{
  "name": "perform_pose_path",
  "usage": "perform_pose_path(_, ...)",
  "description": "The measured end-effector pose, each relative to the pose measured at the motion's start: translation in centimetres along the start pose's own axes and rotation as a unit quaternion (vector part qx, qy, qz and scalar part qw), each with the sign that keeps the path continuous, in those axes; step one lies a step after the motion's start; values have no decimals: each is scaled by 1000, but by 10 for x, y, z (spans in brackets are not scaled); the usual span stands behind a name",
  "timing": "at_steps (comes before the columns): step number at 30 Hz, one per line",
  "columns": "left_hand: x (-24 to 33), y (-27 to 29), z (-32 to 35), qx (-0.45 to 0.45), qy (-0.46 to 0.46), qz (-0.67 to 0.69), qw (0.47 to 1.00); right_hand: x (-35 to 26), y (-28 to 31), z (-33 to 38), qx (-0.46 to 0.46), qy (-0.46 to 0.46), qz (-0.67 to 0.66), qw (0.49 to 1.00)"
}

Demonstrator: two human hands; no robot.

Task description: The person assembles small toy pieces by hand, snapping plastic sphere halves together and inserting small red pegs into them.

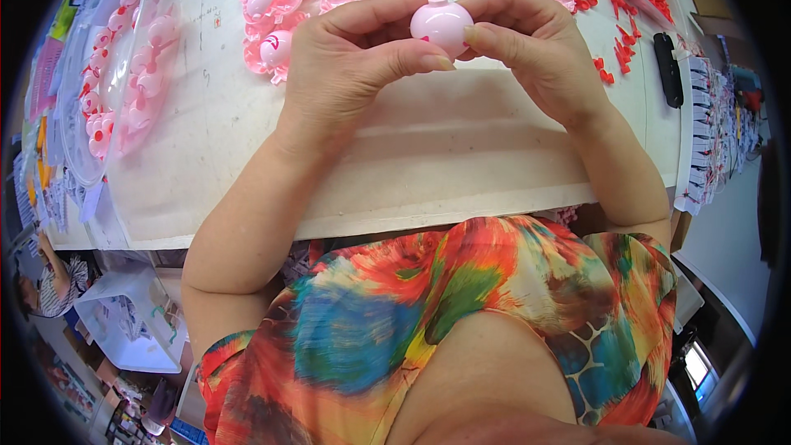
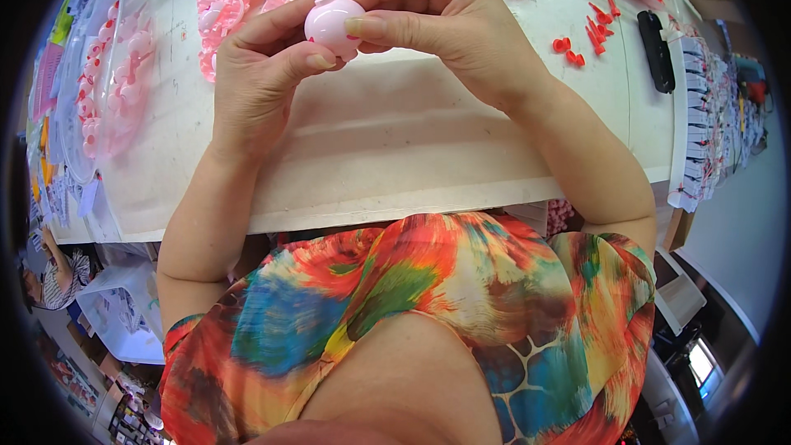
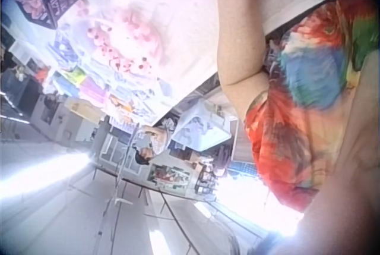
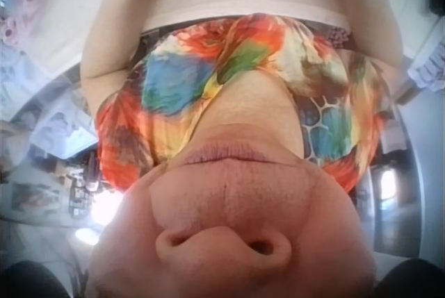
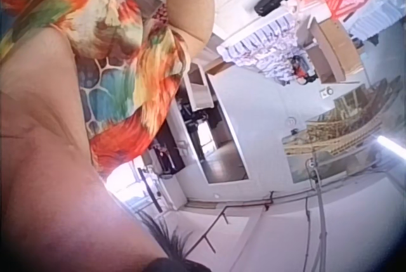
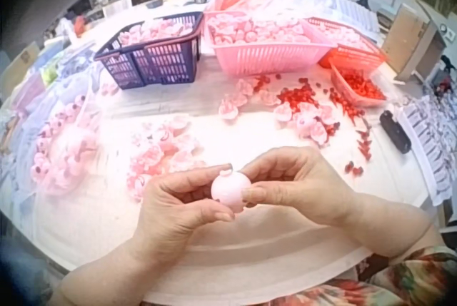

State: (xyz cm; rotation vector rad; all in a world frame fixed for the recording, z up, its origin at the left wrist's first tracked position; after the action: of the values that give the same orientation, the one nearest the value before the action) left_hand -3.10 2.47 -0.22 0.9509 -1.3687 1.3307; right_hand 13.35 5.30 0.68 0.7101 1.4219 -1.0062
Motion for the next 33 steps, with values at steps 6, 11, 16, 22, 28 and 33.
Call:
perform_pose_path(6, 0, -6, 0, 50, -37, -38, 997, -5, -4, 1, 47, 35, 49, 997)
perform_pose_path(11, 4, -10, 3, 43, -67, -49, 996, -4, -9, 3, 60, 98, -6, 993)
perform_pose_path(16, 7, -4, 3, 69, -38, -18, 997, -11, -7, 1, 21, 117, 26, 993)
perform_pose_path(22, 26, 14, -11, 130, -120, 39, 983, -28, 28, -11, 152, 112, 84, 978)
perform_pose_path(28, 19, 4, -2, 42, -111, -67, 991, -20, -16, 2, 52, 78, 143, 985)
perform_pose_path(33, 18, 0, 0, -4, -58, -105, 993, -11, -17, 0, 52, 26, 96, 994)
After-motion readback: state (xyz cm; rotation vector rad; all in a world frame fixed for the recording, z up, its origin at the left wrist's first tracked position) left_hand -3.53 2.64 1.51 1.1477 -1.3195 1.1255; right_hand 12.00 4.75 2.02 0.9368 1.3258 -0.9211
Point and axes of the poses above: each hand's wrist, its own z-axis away from the middle knuckle, its own y-axis out of the back of the hand, x = y × z, the point moved 3 cm from there along -z, towards the middle knuckle, and after that the axes turned 7 degrees about x, right-handed, at the moved point
